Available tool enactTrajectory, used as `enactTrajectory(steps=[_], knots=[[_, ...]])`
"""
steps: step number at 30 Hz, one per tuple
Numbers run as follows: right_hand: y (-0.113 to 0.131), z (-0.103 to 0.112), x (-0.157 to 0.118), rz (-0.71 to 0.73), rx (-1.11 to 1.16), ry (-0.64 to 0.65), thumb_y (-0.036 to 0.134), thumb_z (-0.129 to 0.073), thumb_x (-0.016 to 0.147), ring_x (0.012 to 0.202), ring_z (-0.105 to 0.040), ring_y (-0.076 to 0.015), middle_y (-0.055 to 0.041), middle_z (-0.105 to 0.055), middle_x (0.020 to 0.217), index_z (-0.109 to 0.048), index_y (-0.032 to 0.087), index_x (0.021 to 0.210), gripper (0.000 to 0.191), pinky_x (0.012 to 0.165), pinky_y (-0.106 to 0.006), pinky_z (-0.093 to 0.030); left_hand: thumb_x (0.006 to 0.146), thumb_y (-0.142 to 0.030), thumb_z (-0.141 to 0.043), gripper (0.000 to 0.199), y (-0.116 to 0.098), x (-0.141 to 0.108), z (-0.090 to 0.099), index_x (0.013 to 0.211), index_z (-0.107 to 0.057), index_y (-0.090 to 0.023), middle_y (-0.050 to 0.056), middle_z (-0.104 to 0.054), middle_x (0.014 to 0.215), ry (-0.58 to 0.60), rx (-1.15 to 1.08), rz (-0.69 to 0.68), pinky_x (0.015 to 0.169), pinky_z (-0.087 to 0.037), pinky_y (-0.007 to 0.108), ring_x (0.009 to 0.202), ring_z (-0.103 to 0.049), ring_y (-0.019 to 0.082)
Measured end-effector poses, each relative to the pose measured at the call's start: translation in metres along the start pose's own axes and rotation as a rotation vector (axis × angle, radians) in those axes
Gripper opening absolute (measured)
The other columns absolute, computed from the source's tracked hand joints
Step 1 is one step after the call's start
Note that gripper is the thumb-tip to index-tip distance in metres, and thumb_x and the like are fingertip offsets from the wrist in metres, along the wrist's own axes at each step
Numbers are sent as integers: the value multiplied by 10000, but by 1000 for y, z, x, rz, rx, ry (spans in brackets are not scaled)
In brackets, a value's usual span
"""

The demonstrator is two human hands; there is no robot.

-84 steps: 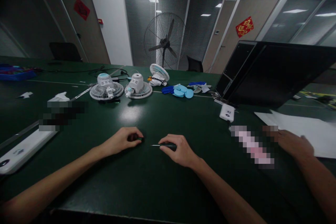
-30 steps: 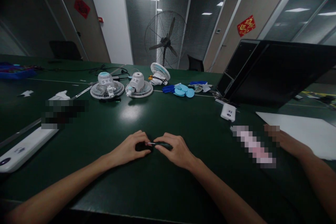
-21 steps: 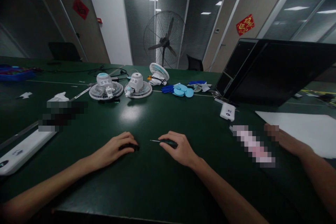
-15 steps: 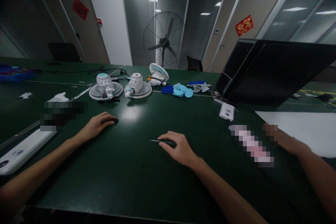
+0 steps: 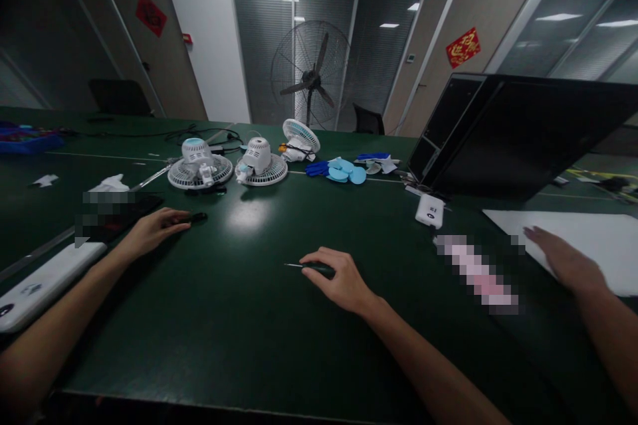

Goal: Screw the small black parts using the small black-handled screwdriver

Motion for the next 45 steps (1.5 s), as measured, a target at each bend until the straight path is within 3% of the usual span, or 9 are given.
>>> enactTrajectory(steps=[5, 10, 17, 22, 35, 41, 45], knots=[[3, 0, 0, -2, -2, 0, 322, -611, 1044, 946, -667, -210, -52, -707, 1080, -705, 230, 1217, 218, 832, -355, -549, 752, -799, -630, 642, -4, -2, 5, 987, -804, -227, 98, -727, 1071, -10, 36, -24, 831, -538, 375, 924, -686, 295], [1, 1, 0, -4, -5, -9, 313, -619, 1039, 959, -667, -213, -51, -710, 1089, -711, 233, 1218, 217, 844, -363, -543, 750, -803, -625, 636, -6, 0, 7, 934, -810, -223, 107, -746, 1038, -22, 68, -53, 817, -548, 386, 894, -702, 304], [2, 0, 0, 4, -14, -8, 311, -626, 1035, 950, -671, -215, -47, -712, 1077, -714, 234, 1216, 215, 842, -367, -537, 827, -709, -614, 576, -10, 1, 7, 1063, -787, -213, 104, -766, 1134, -209, 56, 1, 827, -538, 348, 952, -715, 287], [2, 0, 1, -2, -6, -4, 322, -618, 1040, 948, -670, -214, -45, -710, 1074, -712, 236, 1215, 217, 833, -364, -538, 821, -695, -621, 598, -22, 4, -10, 1100, -790, -194, 96, -792, 1078, -153, 32, 68, 746, -533, 333, 882, -724, 288], [-1, -1, 2, -28, 6, 21, 311, -617, 1044, 984, -661, -217, -50, -700, 1108, -698, 233, 1228, 216, 855, -368, -539, 831, -699, -621, 596, -25, 2, -12, 1117, -797, -207, 87, -798, 1056, -150, 13, 155, 756, -511, 325, 929, -728, 295], [0, -1, 2, -28, -3, 20, 304, -621, 1041, 969, -662, -214, -43, -699, 1095, -703, 239, 1221, 208, 856, -375, -535, 833, -679, -626, 559, -27, 1, -15, 1071, -797, -204, 92, -803, 1085, -153, -27, 96, 865, -529, 349, 1012, -727, 309], [1, -1, 1, -26, -26, 9, 307, -628, 1038, 956, -663, -215, -42, -703, 1078, -708, 246, 1215, 204, 854, -378, -530, 880, -655, -578, 576, -30, -2, -17, 1161, -783, -196, 96, -792, 1147, -158, 11, 36, 880, -534, 341, 1037, -727, 303]])
Point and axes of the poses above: each hand's wrist, its own x-axis towards the middle knuckle, its own z-axis out of the back of the hand, y = z × x, the point moved 3 cm from there along x, towards the middle knuckle
